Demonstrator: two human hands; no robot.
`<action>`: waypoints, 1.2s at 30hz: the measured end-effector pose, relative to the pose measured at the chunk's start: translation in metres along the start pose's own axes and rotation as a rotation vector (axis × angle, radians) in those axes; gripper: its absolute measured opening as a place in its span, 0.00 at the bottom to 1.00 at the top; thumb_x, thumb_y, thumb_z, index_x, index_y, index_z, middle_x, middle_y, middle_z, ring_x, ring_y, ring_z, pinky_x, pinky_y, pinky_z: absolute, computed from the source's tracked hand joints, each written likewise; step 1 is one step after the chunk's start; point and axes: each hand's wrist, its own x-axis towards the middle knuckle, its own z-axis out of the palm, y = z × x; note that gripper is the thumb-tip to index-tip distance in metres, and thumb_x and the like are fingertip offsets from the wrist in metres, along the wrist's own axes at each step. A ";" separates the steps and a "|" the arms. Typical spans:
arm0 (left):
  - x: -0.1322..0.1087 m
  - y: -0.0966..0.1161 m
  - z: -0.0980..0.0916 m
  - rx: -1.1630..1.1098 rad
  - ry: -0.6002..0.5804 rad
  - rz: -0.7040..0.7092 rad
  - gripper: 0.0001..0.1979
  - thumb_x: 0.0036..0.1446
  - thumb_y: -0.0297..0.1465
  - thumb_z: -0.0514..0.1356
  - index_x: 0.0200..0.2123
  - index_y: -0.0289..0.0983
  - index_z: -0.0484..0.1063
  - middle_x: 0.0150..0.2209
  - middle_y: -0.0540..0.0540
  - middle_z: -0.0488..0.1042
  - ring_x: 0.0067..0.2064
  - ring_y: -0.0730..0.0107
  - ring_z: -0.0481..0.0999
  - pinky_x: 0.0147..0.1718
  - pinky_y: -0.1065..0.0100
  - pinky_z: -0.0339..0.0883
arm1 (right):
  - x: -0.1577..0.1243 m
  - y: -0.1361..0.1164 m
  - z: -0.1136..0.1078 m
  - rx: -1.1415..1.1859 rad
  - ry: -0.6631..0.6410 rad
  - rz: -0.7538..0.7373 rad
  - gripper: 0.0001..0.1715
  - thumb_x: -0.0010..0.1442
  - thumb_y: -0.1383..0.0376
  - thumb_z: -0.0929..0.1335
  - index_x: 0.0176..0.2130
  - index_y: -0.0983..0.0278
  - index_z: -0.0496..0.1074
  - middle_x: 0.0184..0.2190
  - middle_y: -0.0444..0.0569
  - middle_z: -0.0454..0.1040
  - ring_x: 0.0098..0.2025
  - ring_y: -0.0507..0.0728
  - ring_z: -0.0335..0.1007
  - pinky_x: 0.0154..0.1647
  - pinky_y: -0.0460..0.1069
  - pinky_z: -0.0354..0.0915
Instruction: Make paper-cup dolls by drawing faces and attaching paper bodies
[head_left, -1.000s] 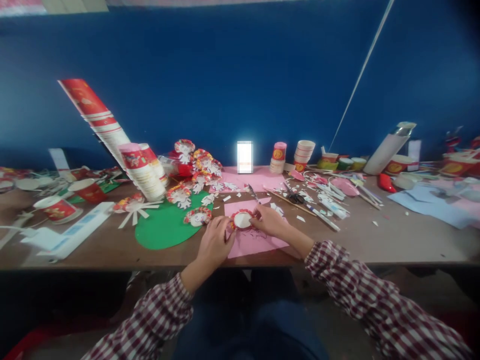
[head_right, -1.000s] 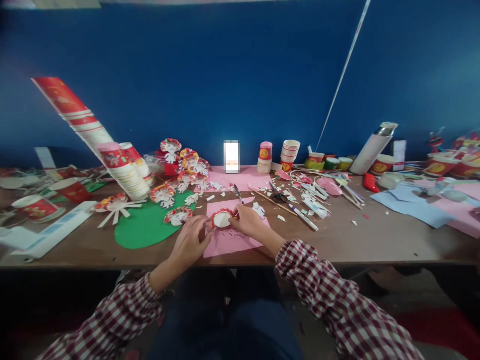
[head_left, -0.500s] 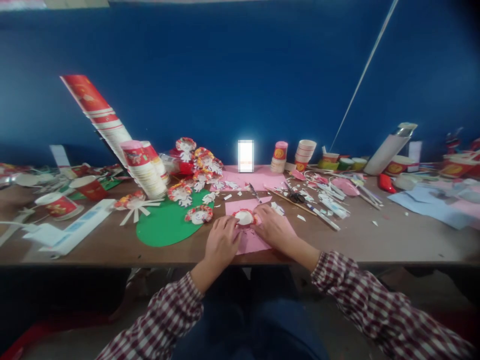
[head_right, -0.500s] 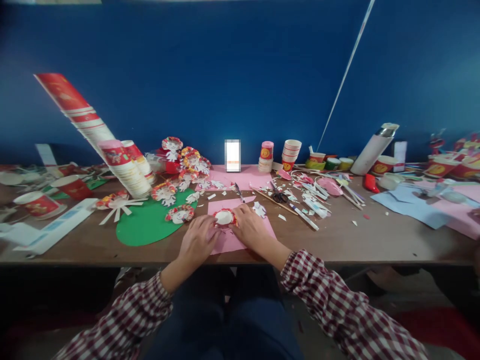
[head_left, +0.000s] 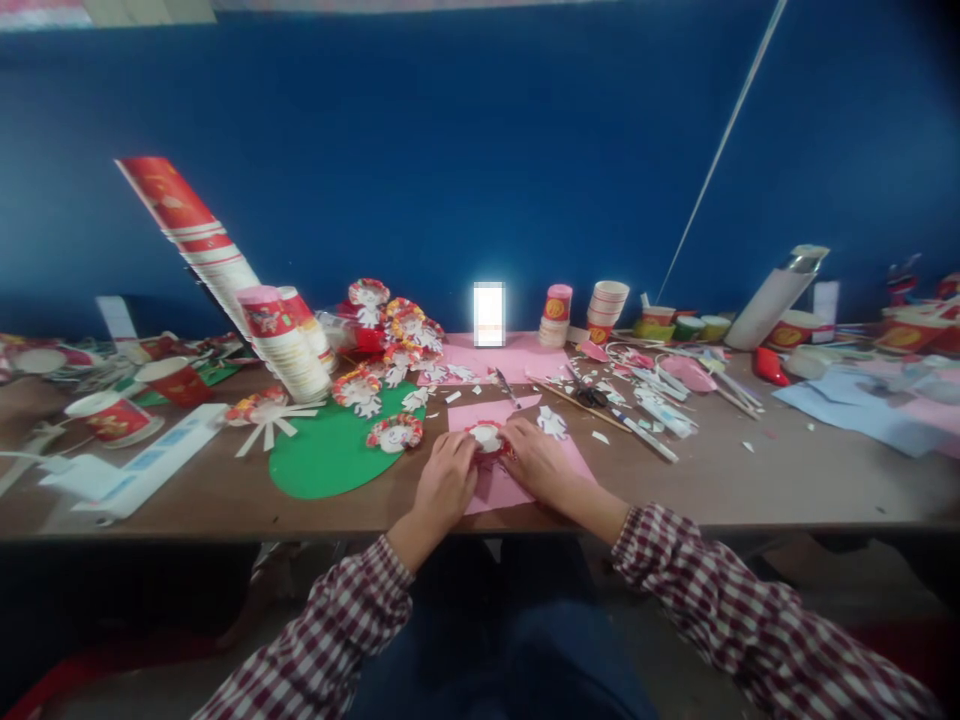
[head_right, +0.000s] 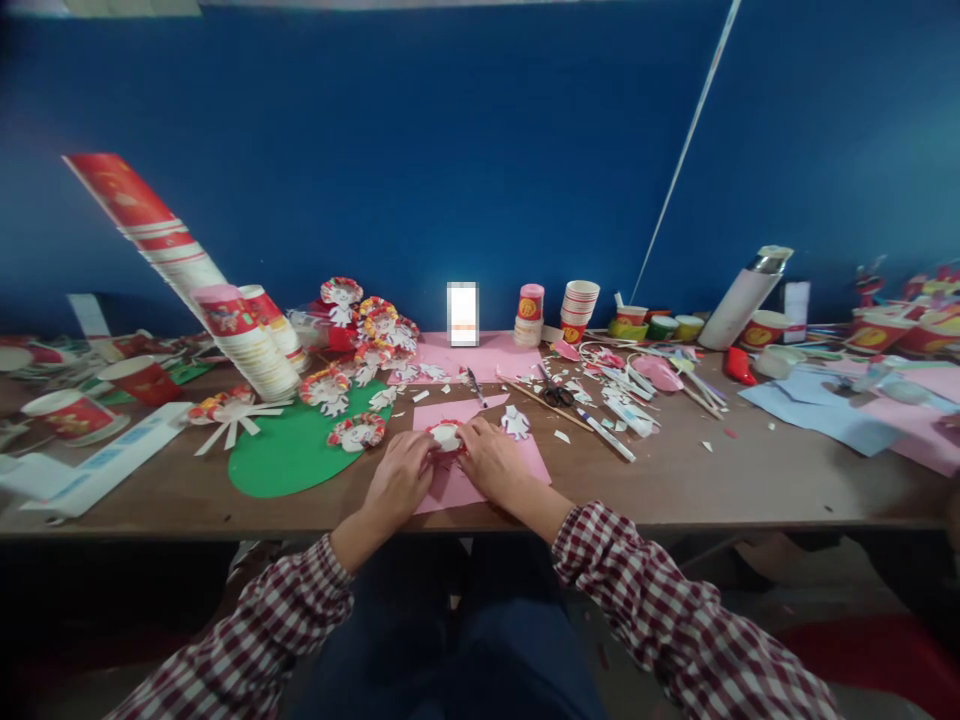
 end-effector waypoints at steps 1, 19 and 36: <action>0.001 0.000 0.000 0.000 0.001 0.002 0.11 0.56 0.21 0.52 0.42 0.37 0.67 0.42 0.41 0.69 0.47 0.58 0.67 0.49 0.56 0.63 | 0.000 0.000 0.000 0.000 0.000 0.000 0.09 0.63 0.66 0.64 0.45 0.64 0.67 0.43 0.54 0.70 0.46 0.58 0.67 0.48 0.51 0.63; 0.003 -0.005 -0.002 0.028 -0.083 0.114 0.14 0.58 0.19 0.50 0.42 0.35 0.71 0.41 0.41 0.72 0.47 0.59 0.69 0.49 0.56 0.65 | 0.000 -0.001 -0.005 -0.115 -0.033 -0.035 0.11 0.64 0.71 0.61 0.44 0.64 0.70 0.43 0.56 0.71 0.45 0.59 0.68 0.48 0.51 0.63; 0.003 -0.006 -0.003 0.070 -0.164 0.145 0.12 0.60 0.22 0.51 0.42 0.34 0.72 0.41 0.41 0.73 0.48 0.59 0.68 0.51 0.58 0.64 | -0.005 0.003 0.011 -0.126 0.034 -0.086 0.12 0.64 0.71 0.61 0.45 0.64 0.71 0.46 0.57 0.70 0.50 0.60 0.65 0.52 0.54 0.60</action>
